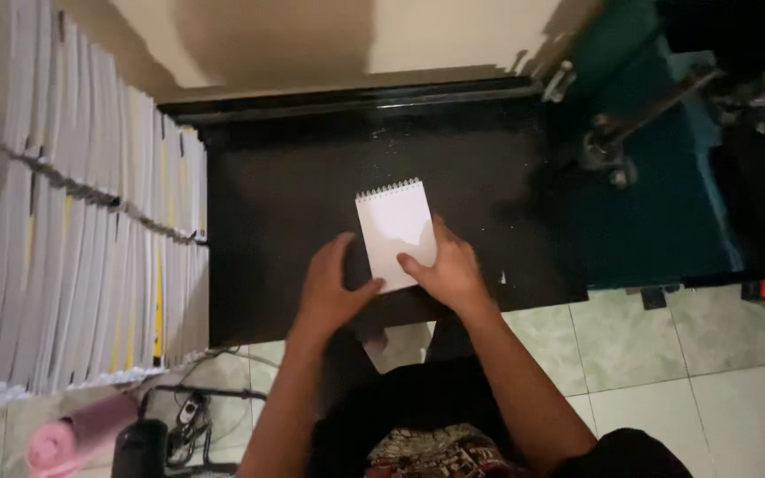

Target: The person repeatedly picks up a stack of blank white paper, places it on a black surface, and inserts a yellow and black cover sheet into the spiral binding. The person then flips the notebook over and places it on a growing stack of completed notebooks.

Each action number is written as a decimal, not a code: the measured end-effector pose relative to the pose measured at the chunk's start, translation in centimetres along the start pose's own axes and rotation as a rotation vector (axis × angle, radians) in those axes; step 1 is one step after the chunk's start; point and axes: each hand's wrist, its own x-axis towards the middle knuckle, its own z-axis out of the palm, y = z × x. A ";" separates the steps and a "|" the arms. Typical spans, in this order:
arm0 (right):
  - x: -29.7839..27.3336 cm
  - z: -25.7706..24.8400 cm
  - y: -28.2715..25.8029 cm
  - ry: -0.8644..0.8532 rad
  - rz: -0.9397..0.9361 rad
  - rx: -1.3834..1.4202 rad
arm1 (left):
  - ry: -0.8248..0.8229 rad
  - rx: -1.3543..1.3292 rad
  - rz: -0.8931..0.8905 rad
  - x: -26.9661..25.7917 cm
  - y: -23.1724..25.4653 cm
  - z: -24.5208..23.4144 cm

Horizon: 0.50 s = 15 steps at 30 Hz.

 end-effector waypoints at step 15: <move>7.4 3.2 6.6 0.238 -0.628 -0.148 | 0.114 0.440 0.231 7.8 -3.9 3.2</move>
